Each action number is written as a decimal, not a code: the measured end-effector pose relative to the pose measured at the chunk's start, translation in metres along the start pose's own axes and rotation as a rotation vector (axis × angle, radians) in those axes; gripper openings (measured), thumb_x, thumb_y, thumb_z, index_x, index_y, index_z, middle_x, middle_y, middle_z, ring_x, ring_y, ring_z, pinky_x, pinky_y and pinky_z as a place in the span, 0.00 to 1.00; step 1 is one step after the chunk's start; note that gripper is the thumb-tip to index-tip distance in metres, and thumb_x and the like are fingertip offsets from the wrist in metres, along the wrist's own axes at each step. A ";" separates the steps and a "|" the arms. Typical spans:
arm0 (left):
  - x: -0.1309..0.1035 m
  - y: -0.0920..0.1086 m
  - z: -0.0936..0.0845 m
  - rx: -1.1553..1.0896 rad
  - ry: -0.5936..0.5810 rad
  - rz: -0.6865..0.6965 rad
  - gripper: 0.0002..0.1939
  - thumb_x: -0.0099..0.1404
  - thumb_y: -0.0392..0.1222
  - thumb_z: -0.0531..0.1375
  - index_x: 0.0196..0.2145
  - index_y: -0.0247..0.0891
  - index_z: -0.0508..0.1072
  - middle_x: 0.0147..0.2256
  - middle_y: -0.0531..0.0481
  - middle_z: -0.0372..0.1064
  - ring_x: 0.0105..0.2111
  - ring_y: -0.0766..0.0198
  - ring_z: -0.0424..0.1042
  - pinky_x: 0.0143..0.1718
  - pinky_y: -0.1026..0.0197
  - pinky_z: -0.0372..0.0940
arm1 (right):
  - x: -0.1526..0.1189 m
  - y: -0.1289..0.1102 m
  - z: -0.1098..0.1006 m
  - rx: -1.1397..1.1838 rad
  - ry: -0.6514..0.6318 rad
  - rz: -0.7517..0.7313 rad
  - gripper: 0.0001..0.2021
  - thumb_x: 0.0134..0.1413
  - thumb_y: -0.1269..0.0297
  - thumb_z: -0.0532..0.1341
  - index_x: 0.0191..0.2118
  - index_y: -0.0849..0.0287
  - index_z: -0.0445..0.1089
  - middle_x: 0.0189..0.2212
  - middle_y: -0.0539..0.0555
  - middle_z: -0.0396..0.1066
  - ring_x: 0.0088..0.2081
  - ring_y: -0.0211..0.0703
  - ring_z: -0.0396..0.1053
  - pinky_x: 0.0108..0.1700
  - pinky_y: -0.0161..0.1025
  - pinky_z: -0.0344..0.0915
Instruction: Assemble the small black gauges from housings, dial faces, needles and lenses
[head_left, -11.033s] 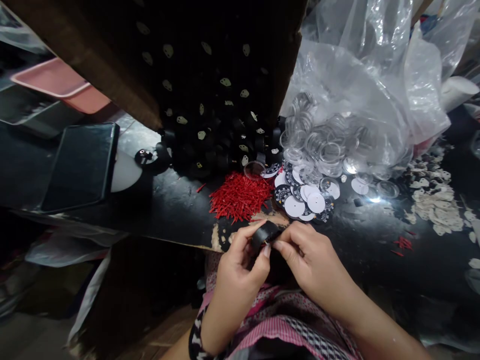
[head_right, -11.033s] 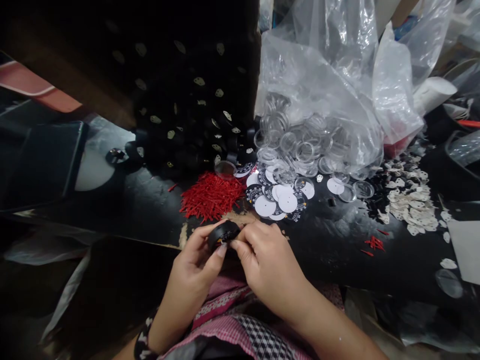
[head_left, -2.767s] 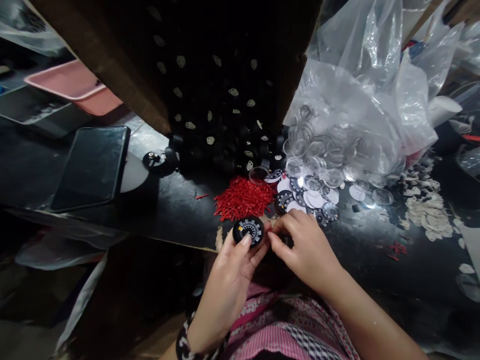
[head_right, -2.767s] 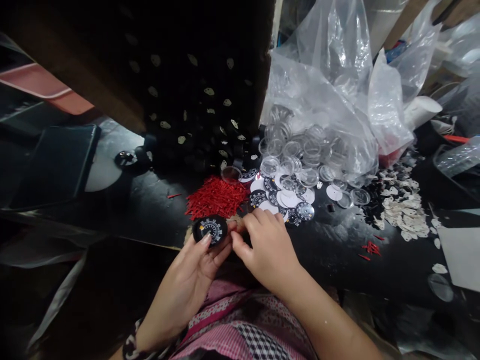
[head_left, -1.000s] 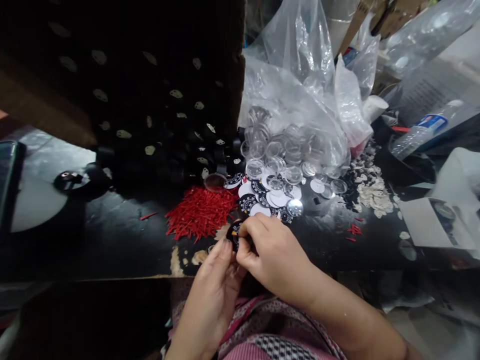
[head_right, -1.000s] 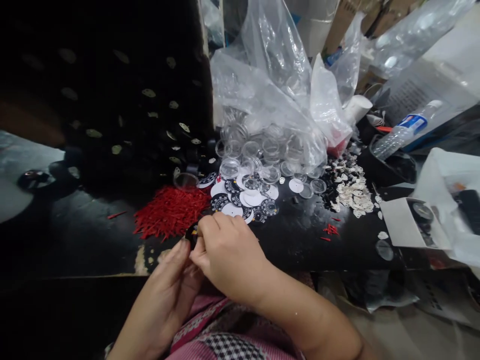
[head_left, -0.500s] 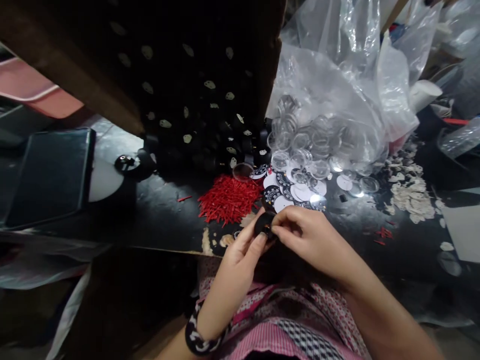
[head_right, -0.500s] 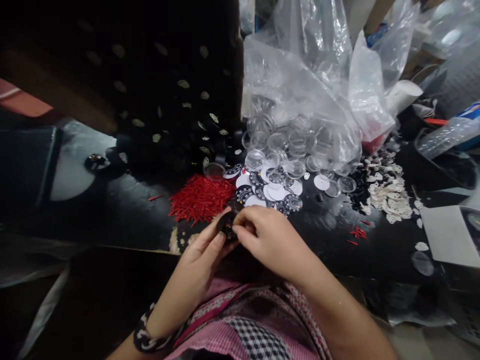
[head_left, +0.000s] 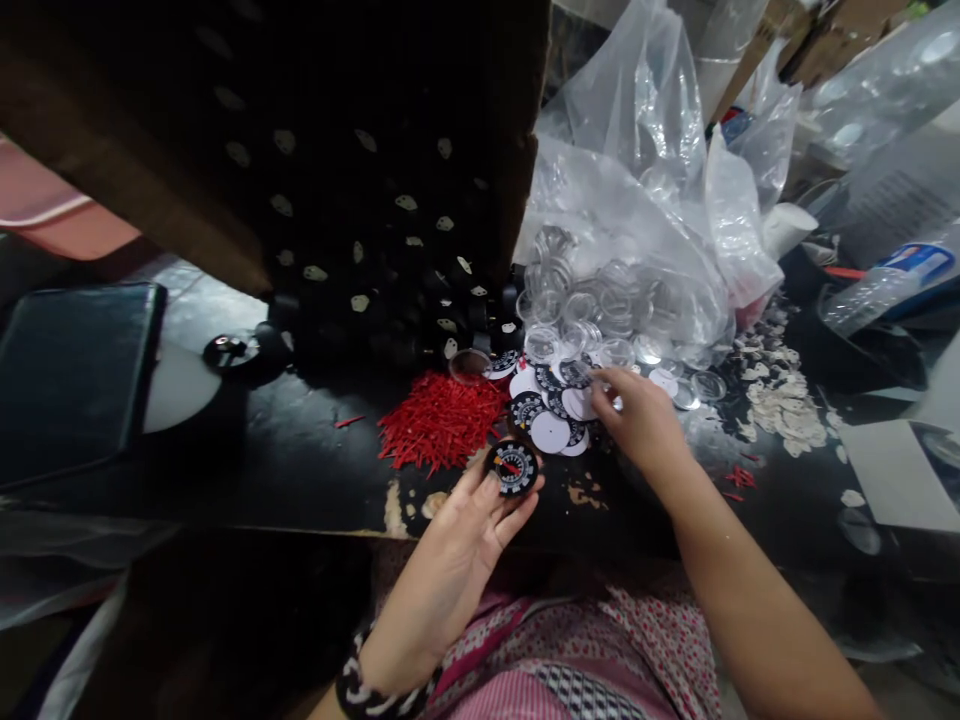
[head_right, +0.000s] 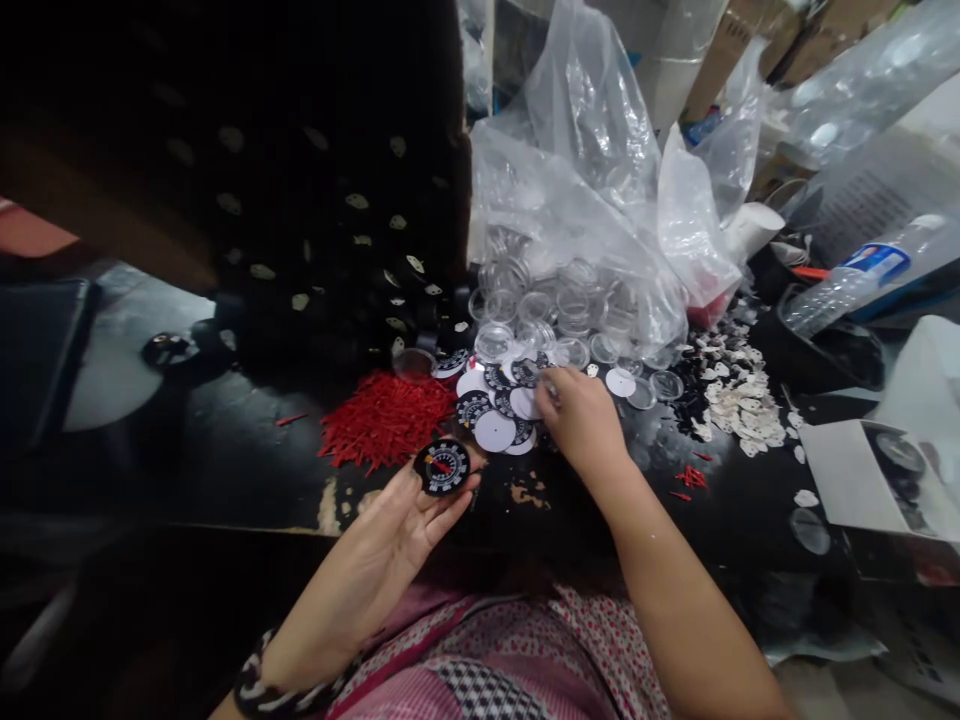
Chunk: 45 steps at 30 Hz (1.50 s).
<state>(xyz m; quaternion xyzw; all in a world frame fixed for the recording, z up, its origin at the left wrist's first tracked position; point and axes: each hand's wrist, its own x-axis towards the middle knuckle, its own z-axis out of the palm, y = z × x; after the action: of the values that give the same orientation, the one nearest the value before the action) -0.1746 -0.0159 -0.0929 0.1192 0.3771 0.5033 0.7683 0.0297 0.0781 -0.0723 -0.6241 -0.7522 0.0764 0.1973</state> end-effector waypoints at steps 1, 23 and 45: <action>0.001 0.001 -0.001 -0.021 -0.003 -0.017 0.18 0.66 0.48 0.60 0.50 0.39 0.73 0.52 0.42 0.73 0.50 0.55 0.73 0.54 0.52 0.67 | -0.004 -0.003 -0.003 0.057 0.022 0.011 0.11 0.61 0.66 0.56 0.44 0.61 0.74 0.38 0.58 0.75 0.37 0.46 0.72 0.43 0.44 0.66; -0.014 -0.004 0.003 0.587 0.025 0.288 0.17 0.64 0.43 0.61 0.51 0.42 0.73 0.52 0.46 0.74 0.53 0.55 0.71 0.56 0.54 0.64 | -0.044 -0.092 0.017 0.293 0.012 -0.191 0.19 0.68 0.65 0.44 0.23 0.55 0.56 0.18 0.49 0.60 0.24 0.41 0.59 0.31 0.38 0.53; 0.028 0.236 -0.073 2.055 0.416 0.689 0.16 0.65 0.43 0.61 0.49 0.35 0.71 0.52 0.43 0.69 0.53 0.51 0.68 0.55 0.39 0.61 | -0.053 -0.081 0.041 0.569 -0.253 -0.344 0.17 0.61 0.51 0.54 0.36 0.52 0.77 0.38 0.53 0.79 0.37 0.47 0.78 0.37 0.36 0.75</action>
<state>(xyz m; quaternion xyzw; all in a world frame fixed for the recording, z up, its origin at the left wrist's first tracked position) -0.3811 0.1039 -0.0231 0.7130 0.6842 0.1473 0.0432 -0.0520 0.0152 -0.0911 -0.3939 -0.8133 0.3254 0.2785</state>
